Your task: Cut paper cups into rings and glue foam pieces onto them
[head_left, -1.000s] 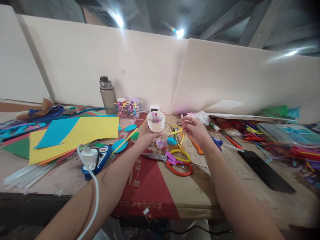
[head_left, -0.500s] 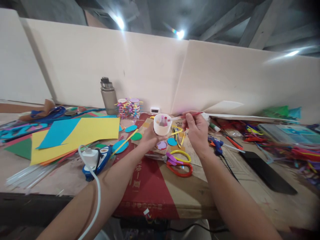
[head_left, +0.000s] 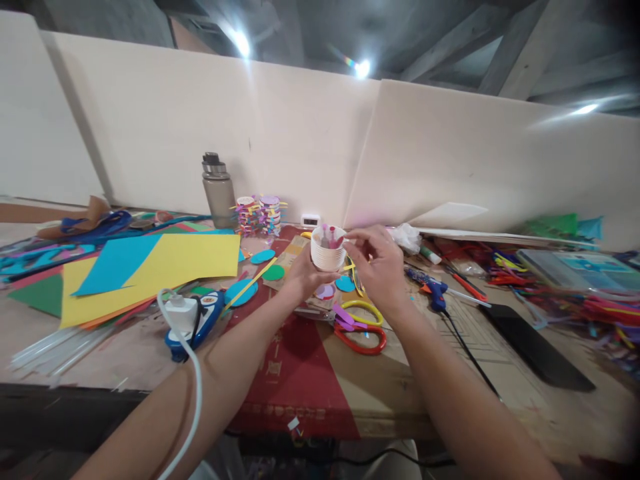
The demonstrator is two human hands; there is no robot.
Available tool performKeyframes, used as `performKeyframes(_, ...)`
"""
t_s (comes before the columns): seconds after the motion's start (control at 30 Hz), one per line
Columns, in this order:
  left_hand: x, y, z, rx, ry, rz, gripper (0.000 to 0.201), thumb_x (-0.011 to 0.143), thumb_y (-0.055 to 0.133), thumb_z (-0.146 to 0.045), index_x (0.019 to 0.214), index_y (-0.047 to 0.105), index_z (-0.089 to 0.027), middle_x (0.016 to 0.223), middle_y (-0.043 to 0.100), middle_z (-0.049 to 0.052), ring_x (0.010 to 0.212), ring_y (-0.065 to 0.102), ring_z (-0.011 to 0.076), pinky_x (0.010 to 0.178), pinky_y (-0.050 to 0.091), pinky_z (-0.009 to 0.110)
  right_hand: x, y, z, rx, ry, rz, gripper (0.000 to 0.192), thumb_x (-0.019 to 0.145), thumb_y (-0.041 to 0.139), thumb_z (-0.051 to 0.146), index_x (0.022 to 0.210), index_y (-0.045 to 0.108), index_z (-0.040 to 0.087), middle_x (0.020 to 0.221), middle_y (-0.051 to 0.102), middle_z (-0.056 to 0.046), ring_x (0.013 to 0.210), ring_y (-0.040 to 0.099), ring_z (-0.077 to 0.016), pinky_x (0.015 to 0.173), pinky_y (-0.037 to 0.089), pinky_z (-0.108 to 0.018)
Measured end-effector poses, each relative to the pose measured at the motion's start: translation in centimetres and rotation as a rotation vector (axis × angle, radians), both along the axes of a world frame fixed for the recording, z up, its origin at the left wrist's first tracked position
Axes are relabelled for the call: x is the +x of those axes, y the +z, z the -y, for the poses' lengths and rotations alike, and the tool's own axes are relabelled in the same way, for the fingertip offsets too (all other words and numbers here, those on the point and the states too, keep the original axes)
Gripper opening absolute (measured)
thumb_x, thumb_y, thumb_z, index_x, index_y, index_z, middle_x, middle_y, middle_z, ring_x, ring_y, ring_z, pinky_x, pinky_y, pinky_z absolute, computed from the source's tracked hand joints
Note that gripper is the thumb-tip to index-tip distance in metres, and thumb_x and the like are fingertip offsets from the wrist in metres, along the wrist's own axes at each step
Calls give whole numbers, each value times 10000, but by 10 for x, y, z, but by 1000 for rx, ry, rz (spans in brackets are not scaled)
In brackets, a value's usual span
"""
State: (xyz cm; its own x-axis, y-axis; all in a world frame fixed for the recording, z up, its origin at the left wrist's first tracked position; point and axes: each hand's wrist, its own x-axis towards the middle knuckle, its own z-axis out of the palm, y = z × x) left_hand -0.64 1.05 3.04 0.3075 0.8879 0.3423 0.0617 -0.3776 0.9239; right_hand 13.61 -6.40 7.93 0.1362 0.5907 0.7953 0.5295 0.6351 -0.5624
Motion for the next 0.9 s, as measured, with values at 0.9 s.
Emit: performKeyframes(0.9, -1, -4, -2, -1, 58, 49, 589, 471, 835, -161, 1003, 587, -208, 951, 714, 36, 893, 658, 260, 787, 518, 387, 47, -12, -31, -149, 290, -1017, 249, 706, 789, 344, 790, 608, 195, 719, 643, 29, 677, 631, -96, 724, 557, -266)
